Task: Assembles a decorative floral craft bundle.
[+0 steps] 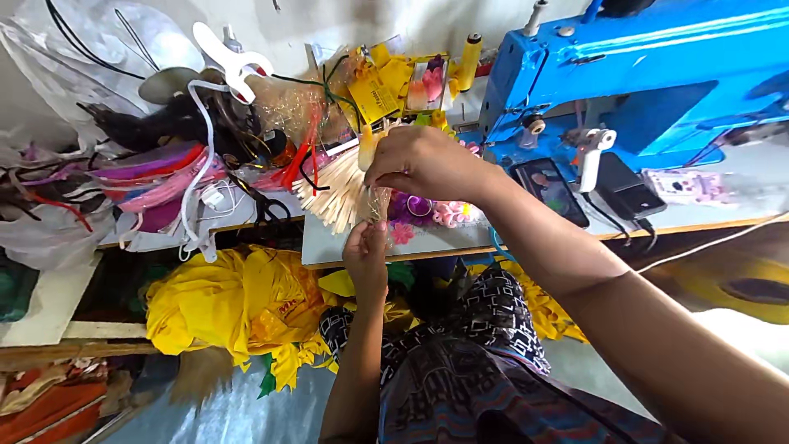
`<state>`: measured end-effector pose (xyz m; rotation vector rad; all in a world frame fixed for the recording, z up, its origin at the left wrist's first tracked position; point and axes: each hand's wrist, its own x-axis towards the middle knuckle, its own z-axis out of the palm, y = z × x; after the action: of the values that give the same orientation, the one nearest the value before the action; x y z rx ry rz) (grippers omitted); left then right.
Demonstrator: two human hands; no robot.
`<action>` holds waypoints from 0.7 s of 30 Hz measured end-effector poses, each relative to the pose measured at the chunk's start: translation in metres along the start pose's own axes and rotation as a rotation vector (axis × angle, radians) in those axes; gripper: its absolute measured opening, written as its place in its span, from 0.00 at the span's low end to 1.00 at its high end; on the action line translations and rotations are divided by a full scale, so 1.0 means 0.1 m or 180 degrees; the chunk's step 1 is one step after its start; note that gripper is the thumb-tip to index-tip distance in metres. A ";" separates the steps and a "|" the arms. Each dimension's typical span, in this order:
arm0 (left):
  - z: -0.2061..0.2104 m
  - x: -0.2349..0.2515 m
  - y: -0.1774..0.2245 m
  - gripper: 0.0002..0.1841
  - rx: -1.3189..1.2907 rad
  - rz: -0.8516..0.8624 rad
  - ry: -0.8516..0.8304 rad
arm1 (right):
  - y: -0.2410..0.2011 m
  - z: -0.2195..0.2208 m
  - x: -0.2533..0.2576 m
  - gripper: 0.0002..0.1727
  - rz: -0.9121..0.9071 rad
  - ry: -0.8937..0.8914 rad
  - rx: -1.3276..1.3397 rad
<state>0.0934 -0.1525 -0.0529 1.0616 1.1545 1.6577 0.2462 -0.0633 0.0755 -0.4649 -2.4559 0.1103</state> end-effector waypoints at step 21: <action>0.03 0.15 0.20 0.08 -0.0983 -0.0551 -0.0354 | -0.48 0.89 -1.00 0.14 0.2360 0.0183 0.4116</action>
<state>0.0880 -0.1419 -0.0309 0.8230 0.8592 1.5588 0.2527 -0.1407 -0.0435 -0.6752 -1.5374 1.7664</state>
